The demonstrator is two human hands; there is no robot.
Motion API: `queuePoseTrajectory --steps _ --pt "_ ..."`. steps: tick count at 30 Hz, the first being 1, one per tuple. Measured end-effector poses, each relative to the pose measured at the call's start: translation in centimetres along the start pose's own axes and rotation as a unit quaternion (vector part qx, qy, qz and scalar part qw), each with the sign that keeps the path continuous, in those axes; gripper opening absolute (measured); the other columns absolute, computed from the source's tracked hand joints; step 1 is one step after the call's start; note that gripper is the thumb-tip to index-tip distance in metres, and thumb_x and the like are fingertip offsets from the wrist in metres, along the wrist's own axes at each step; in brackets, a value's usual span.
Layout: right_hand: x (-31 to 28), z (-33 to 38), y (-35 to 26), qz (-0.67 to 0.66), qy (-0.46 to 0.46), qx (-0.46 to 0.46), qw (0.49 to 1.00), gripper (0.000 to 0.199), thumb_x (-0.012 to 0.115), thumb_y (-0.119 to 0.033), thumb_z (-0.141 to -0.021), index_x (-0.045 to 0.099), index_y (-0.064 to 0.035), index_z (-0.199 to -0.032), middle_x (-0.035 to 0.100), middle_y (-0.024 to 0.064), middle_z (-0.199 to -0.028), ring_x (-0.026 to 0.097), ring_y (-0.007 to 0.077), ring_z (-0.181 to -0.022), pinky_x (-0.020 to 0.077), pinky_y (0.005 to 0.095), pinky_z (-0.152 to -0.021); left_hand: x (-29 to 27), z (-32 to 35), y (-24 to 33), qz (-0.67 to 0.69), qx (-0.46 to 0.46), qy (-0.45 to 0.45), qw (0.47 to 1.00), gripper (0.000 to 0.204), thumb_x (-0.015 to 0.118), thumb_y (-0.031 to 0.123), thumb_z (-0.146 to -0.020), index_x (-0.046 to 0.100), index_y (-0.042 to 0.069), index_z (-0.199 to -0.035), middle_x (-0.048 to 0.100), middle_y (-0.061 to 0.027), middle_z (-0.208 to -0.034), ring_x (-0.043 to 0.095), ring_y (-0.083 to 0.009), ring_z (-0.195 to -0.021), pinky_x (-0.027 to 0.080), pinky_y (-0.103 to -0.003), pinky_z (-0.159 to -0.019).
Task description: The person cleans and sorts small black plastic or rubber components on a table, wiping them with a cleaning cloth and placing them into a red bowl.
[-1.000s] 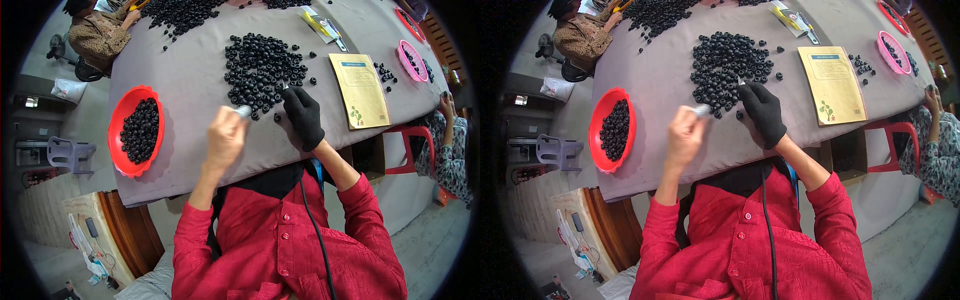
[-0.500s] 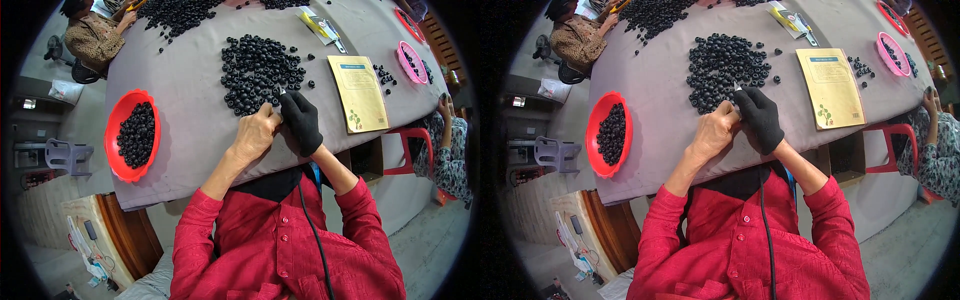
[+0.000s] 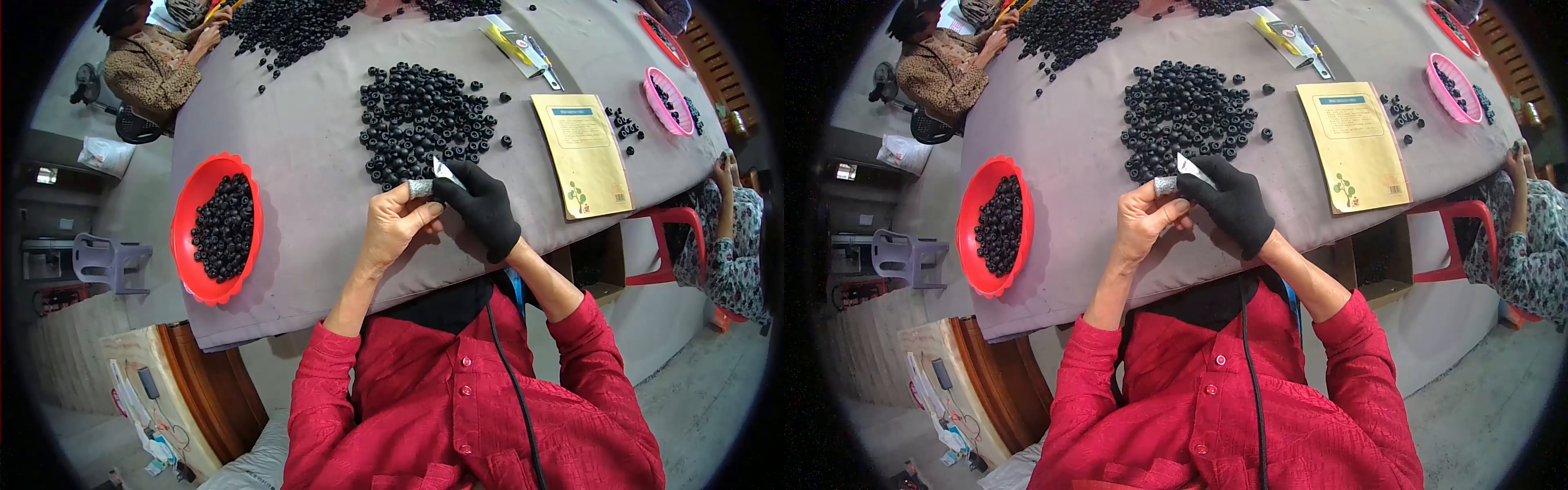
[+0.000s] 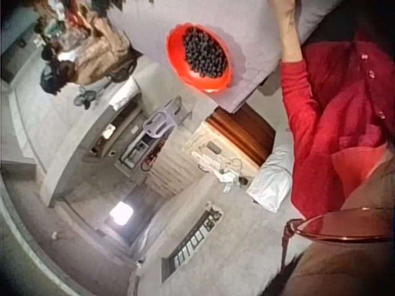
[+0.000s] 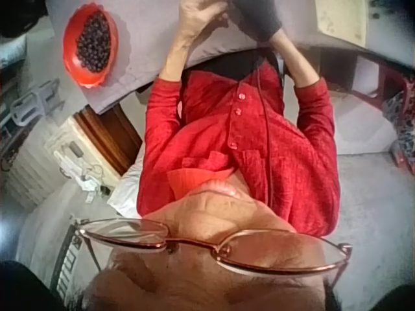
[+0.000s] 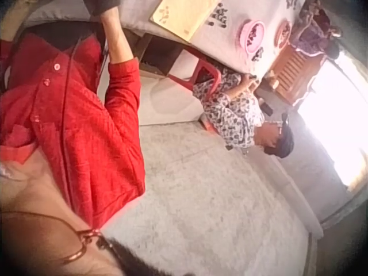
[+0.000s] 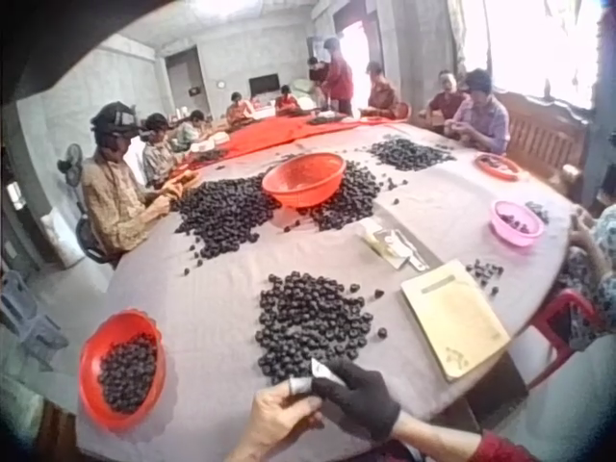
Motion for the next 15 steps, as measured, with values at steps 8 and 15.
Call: queuePoseTrajectory --steps 8,15 --pt "0.3 0.1 -0.3 0.007 -0.005 -0.047 0.999 0.033 0.063 -0.019 -0.082 0.057 -0.0019 -0.11 0.063 0.0079 -0.095 0.059 0.0097 -0.084 0.0473 0.0264 -0.073 -1.0 -0.6 -1.4 0.117 -0.023 0.001 0.993 0.011 0.058 0.005 -0.085 0.062 0.0 -0.093 0.06 -0.0049 -0.071 0.056 -0.0093 -0.055 0.048 -0.023 -0.042" --pt "1.7 1.3 -1.8 0.16 -0.108 -0.245 0.95 0.032 0.063 -0.015 -0.081 0.057 -0.0061 -0.111 0.061 0.0141 -0.097 0.062 0.0225 -0.082 0.0494 0.0299 -0.072 -2.6 -0.7 -1.2 0.204 0.027 0.019 0.978 0.015 0.055 0.006 -0.087 0.06 0.001 -0.101 0.061 -0.0087 -0.076 0.056 -0.0126 -0.055 0.046 -0.024 -0.043"
Point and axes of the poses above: each hand's wrist, its own z-axis away from the middle knuckle, its own x-axis out of the palm, y = z × x, the point moved 8 cm from there along -z, towards the middle knuckle
